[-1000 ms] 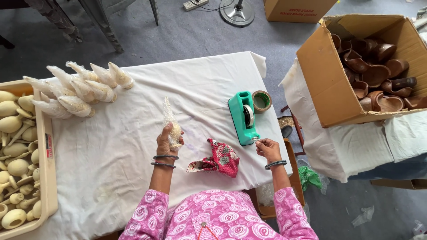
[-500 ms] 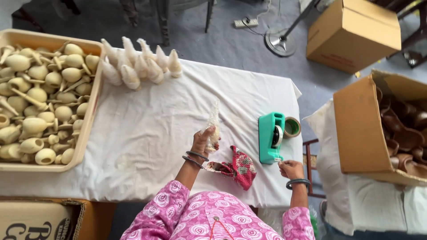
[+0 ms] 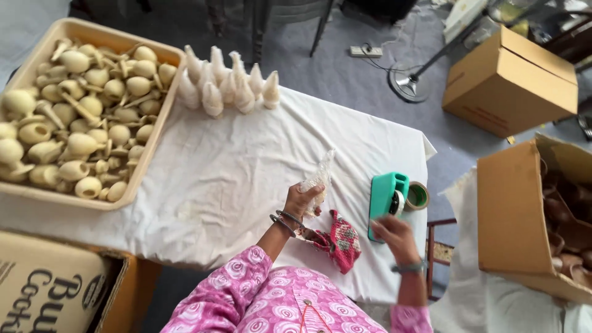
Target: The person wraps small ceramic objects individually in bubble wrap. They pick up each ceramic piece, place it on a sheet of bubble wrap, fold the wrap around it, and secure it with tape from a dispenser. The wrapped items are then placed in a row on the table.
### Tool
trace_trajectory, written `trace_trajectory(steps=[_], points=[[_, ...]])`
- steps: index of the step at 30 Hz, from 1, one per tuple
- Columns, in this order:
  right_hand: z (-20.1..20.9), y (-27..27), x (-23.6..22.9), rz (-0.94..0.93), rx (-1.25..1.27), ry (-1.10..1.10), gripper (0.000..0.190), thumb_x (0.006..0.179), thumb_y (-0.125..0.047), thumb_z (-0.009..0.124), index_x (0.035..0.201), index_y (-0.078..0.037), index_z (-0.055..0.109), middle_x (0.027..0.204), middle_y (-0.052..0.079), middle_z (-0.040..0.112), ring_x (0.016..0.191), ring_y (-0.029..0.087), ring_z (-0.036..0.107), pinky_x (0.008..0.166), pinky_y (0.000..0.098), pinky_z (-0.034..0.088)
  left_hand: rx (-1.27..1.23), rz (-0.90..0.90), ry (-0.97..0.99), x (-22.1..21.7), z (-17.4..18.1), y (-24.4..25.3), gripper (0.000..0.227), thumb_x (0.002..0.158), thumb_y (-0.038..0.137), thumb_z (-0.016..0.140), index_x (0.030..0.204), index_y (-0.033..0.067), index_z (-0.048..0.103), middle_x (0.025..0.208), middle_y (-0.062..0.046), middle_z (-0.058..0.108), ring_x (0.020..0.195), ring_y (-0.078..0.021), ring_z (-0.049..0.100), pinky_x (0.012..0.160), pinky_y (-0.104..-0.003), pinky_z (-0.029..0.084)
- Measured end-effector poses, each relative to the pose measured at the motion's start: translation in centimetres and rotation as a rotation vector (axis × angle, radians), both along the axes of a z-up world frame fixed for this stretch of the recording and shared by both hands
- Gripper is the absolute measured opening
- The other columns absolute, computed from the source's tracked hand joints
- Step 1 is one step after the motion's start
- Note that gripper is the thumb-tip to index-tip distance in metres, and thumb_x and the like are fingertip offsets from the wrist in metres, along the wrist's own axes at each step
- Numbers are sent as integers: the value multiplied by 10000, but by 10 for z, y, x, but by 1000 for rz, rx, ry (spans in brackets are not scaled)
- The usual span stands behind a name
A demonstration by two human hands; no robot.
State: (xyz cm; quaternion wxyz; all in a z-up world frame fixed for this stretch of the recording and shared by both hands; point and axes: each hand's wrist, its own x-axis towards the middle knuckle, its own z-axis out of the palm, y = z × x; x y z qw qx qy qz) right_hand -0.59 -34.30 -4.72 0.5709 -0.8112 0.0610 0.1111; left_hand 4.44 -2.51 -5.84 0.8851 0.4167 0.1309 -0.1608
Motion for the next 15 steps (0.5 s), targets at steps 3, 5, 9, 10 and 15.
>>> trace_trajectory(steps=[3, 5, 9, 10, 15], points=[[51, 83, 34, 190, 171, -99, 217, 897, -184, 750, 988, 11, 734, 791, 35, 730, 705, 104, 680, 634, 261, 587, 21, -27, -30, -3, 1, -3, 397, 796, 302, 838, 1007, 4, 680, 739, -71, 669, 474, -140, 625, 384, -291, 533], [48, 105, 51, 216, 216, -104, 222, 908, -176, 754, 990, 29, 734, 793, 46, 728, 695, 107, 674, 625, 264, 580, 47, -33, -49, -2, 0, -1, 408, 802, 308, 836, 1009, -9, 683, 736, -81, 672, 474, -145, 631, 387, -292, 536], [46, 132, 77, 294, 384, -15, 230, 967, -149, 761, 1022, 73, 735, 777, 70, 695, 669, 100, 630, 603, 260, 547, 101, -28, -58, 0, -6, 2, 445, 808, 340, 830, 1020, -23, 682, 744, -91, 679, 486, -154, 644, 399, -290, 546], [45, 134, 79, 301, 383, -10, 230, 967, -149, 761, 1022, 73, 735, 777, 70, 695, 669, 100, 630, 603, 260, 547, 99, -20, -55, -1, -7, 3, 445, 808, 340, 830, 1020, -23, 682, 744, -91, 679, 486, -154, 644, 399, -290, 546], [39, 133, 84, 178, 259, 85, 236, 878, -123, 789, 1009, 44, 686, 772, 64, 715, 621, 110, 650, 556, 254, 541, 45, -43, -93, -2, -10, 2, 505, 797, 384, 830, 1067, -11, 669, 803, -77, 690, 578, -143, 680, 441, -294, 575]])
